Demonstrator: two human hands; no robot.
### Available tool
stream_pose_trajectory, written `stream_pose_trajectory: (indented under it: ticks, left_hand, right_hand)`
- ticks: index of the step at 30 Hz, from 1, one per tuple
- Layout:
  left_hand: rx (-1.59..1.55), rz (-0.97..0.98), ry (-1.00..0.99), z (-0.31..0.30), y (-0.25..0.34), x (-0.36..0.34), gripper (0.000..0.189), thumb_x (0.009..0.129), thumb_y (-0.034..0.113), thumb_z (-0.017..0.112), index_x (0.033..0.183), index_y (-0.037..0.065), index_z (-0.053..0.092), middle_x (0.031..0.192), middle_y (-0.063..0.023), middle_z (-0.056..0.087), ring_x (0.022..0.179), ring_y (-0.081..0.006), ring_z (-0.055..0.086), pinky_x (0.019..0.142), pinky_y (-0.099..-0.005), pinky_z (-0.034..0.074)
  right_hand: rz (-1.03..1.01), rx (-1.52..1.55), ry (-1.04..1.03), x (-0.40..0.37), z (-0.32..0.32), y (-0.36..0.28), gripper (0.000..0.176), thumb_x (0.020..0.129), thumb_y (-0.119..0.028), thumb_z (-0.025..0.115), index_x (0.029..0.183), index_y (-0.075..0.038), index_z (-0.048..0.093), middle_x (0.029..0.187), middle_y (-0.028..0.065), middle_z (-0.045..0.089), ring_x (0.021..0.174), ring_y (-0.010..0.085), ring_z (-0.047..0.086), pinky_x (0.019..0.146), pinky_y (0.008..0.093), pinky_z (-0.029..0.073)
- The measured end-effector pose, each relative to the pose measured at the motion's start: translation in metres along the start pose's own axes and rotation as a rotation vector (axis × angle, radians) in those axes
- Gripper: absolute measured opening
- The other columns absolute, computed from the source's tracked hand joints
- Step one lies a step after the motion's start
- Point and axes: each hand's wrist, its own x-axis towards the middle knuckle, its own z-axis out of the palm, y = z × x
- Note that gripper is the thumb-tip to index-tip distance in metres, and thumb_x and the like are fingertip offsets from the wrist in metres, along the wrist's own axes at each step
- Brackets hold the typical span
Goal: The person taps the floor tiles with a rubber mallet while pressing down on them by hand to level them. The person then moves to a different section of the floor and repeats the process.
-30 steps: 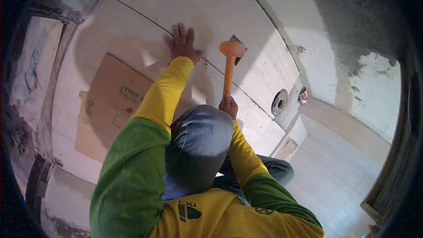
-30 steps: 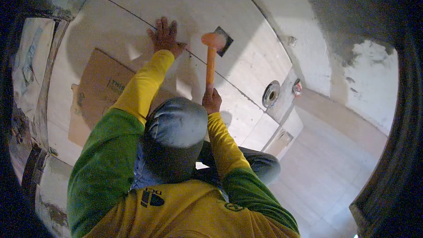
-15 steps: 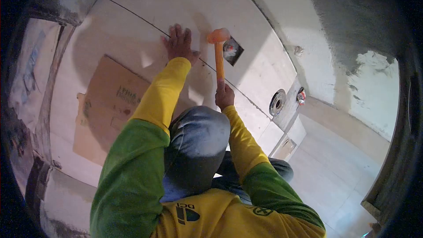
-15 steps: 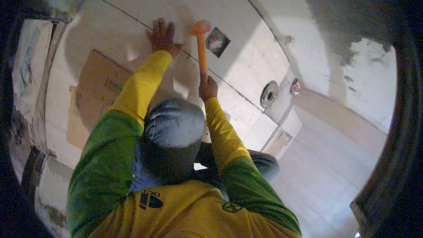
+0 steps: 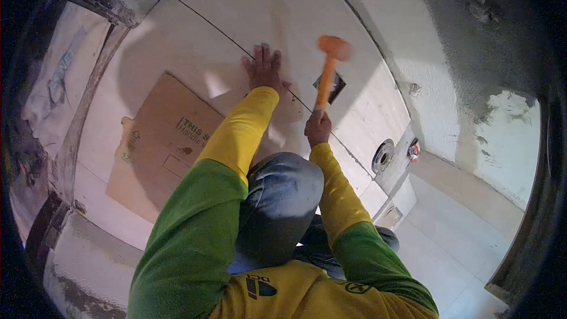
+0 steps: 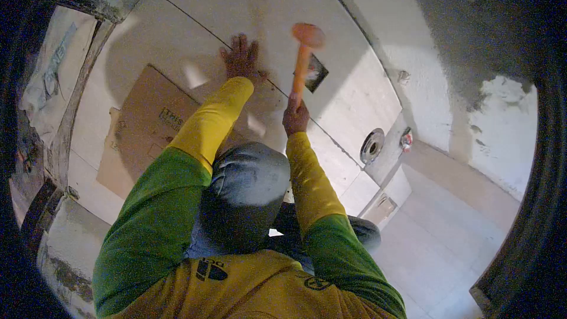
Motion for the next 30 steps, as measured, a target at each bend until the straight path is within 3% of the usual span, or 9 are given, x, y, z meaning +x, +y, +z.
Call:
stream_pose_trajectory:
  ticks: [3,8,11,15,17,21,23,25,30]
  left_hand:
    - [0.011,0.026,-0.013,0.000,0.004,0.001,0.094,0.083,0.064,0.058,0.156,0.021,0.018,0.163,-0.0119,0.006,0.150,-0.0344,0.000,0.114,-0.0657,0.008]
    - [0.026,0.009,0.054,0.006,0.007,0.000,0.097,0.081,0.066,0.058,0.156,0.021,0.017,0.163,-0.0132,0.004,0.150,-0.0349,-0.001,0.114,-0.0660,0.008]
    - [0.002,0.013,-0.026,-0.001,0.005,0.005,0.097,0.081,0.066,0.059,0.156,0.021,0.017,0.164,-0.0129,0.003,0.150,-0.0348,-0.001,0.114,-0.0661,0.007]
    - [0.013,0.006,0.018,0.004,0.003,0.003,0.096,0.082,0.065,0.059,0.156,0.021,0.018,0.163,-0.0127,0.003,0.150,-0.0346,-0.001,0.114,-0.0661,0.006]
    - [0.005,0.013,0.000,0.006,0.003,-0.001,0.096,0.082,0.065,0.059,0.156,0.021,0.018,0.163,-0.0127,0.003,0.150,-0.0345,-0.001,0.114,-0.0661,0.006]
    - [-0.002,0.006,0.039,0.003,0.005,0.001,0.097,0.080,0.064,0.062,0.156,0.021,0.018,0.163,-0.0124,0.004,0.150,-0.0343,0.000,0.114,-0.0662,0.006]
    - [0.018,-0.011,0.015,-0.001,0.002,0.006,0.098,0.080,0.064,0.063,0.156,0.022,0.018,0.163,-0.0121,0.005,0.150,-0.0343,0.000,0.114,-0.0662,0.006]
    - [-0.047,0.045,0.050,0.011,0.000,0.003,0.104,0.076,0.066,0.064,0.156,0.019,0.018,0.163,-0.0143,0.002,0.149,-0.0381,-0.002,0.114,-0.0675,0.005]
    - [-0.020,0.036,0.101,0.020,0.001,0.005,0.106,0.076,0.067,0.063,0.155,0.014,0.018,0.163,-0.0141,0.002,0.150,-0.0363,-0.001,0.114,-0.0663,0.003]
  right_hand:
    - [0.444,-0.066,-0.223,0.006,-0.019,-0.036,0.056,0.093,-0.063,0.051,0.071,-0.011,0.048,0.049,-0.0014,0.041,0.037,0.0110,0.040,0.034,0.0277,0.033]
    - [0.169,0.277,-0.028,-0.012,-0.009,-0.052,0.057,0.094,-0.063,0.050,0.068,-0.012,0.047,0.049,-0.0023,0.040,0.036,0.0111,0.040,0.034,0.0275,0.032]
    - [0.100,-0.161,-0.082,0.000,-0.006,0.002,0.055,0.094,-0.061,0.050,0.067,-0.014,0.046,0.049,-0.0030,0.039,0.036,0.0108,0.039,0.033,0.0264,0.032]
    - [0.443,0.191,-0.124,-0.005,-0.009,-0.063,0.054,0.095,-0.060,0.049,0.067,-0.014,0.046,0.049,-0.0029,0.039,0.038,0.0108,0.040,0.034,0.0281,0.034]
    - [0.112,0.371,0.013,-0.011,0.001,-0.051,0.054,0.095,-0.061,0.049,0.068,-0.014,0.046,0.050,-0.0025,0.040,0.037,0.0104,0.038,0.034,0.0281,0.033]
    - [0.389,-0.145,-0.290,0.013,-0.013,-0.009,0.053,0.097,-0.059,0.048,0.068,-0.013,0.047,0.051,-0.0018,0.041,0.037,0.0098,0.039,0.034,0.0270,0.033]
    - [-0.006,0.043,-0.195,0.030,-0.011,0.012,0.052,0.099,-0.055,0.046,0.069,-0.013,0.048,0.051,-0.0014,0.042,0.038,0.0101,0.040,0.035,0.0277,0.034]
    - [0.274,0.250,-0.161,0.006,-0.005,-0.062,0.051,0.100,-0.053,0.045,0.070,-0.012,0.049,0.051,-0.0011,0.043,0.039,0.0098,0.041,0.036,0.0275,0.035]
    - [-0.064,-0.130,-0.176,0.024,-0.006,0.036,0.051,0.099,-0.055,0.046,0.072,-0.011,0.049,0.052,-0.0011,0.044,0.042,0.0091,0.045,0.038,0.0264,0.036]
